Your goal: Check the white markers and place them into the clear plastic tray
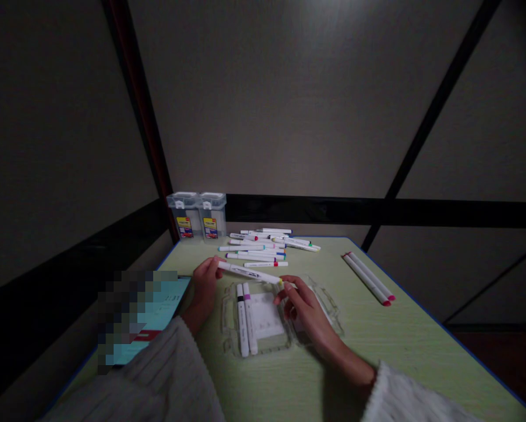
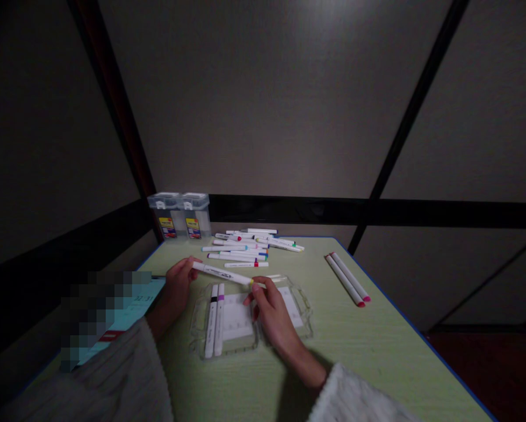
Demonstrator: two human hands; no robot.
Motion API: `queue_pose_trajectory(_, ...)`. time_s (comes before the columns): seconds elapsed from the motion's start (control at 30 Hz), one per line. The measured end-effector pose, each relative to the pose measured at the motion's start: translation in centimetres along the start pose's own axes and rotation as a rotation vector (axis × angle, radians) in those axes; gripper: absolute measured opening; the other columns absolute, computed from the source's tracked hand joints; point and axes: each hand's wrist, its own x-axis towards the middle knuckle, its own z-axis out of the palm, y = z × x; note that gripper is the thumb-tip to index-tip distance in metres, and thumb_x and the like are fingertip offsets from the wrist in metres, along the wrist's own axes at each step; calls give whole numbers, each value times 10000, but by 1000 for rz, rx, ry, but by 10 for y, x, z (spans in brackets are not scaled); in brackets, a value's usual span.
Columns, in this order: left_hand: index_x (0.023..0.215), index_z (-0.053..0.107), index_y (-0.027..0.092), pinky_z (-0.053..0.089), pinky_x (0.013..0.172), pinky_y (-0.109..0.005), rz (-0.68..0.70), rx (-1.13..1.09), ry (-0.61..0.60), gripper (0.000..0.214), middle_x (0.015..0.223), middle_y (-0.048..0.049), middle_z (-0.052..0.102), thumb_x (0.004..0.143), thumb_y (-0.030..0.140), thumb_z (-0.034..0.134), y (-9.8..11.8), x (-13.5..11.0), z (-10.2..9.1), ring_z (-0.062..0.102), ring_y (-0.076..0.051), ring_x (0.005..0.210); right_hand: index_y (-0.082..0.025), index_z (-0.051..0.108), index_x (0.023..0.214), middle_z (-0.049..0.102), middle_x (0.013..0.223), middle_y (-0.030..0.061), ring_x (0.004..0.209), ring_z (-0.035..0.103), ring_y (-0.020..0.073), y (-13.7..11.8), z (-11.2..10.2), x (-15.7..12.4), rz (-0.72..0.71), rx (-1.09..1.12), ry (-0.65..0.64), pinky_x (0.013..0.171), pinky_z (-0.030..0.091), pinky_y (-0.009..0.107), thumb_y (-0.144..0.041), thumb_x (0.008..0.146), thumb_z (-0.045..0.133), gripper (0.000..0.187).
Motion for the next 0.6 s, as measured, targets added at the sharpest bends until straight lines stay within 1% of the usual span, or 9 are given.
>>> queue_pose_trajectory(0.1,584,496,185,306,476,-239,-14,3,-18,306,492,49,400,757,428,429,3,-2,0,386,-115,477,-160,548,922,616,662,7,455,473,116,-4,0,0,-14,36,-14,460,361,253,-544,748,518,423)
queue_pose_trajectory(0.2,576,477,191,295,482,-241,-26,23,-41,309,496,52,386,758,433,419,7,-4,-1,368,-115,481,-159,559,885,610,669,5,453,474,108,-5,0,1,-19,74,-15,449,351,241,-535,730,553,407)
queue_pose_trajectory(0.4,555,442,196,294,491,-241,-29,41,-65,305,501,49,379,773,407,414,21,-12,0,361,-116,486,-165,558,817,580,610,-17,444,427,90,-6,0,1,-39,145,0,437,325,219,-507,705,611,363)
queue_pose_trajectory(0.5,535,406,204,304,491,-245,-18,67,-35,309,489,43,387,797,367,398,29,-18,3,364,-119,478,-172,551,749,551,571,-26,449,400,89,-6,0,0,-78,137,32,440,305,216,-499,734,594,330)
queue_pose_trajectory(0.6,530,365,216,310,481,-248,-5,88,-15,316,472,47,363,814,354,384,34,-26,7,358,-121,466,-183,521,669,505,540,-36,466,389,94,-3,-2,1,-121,122,87,455,291,221,-489,776,557,326)
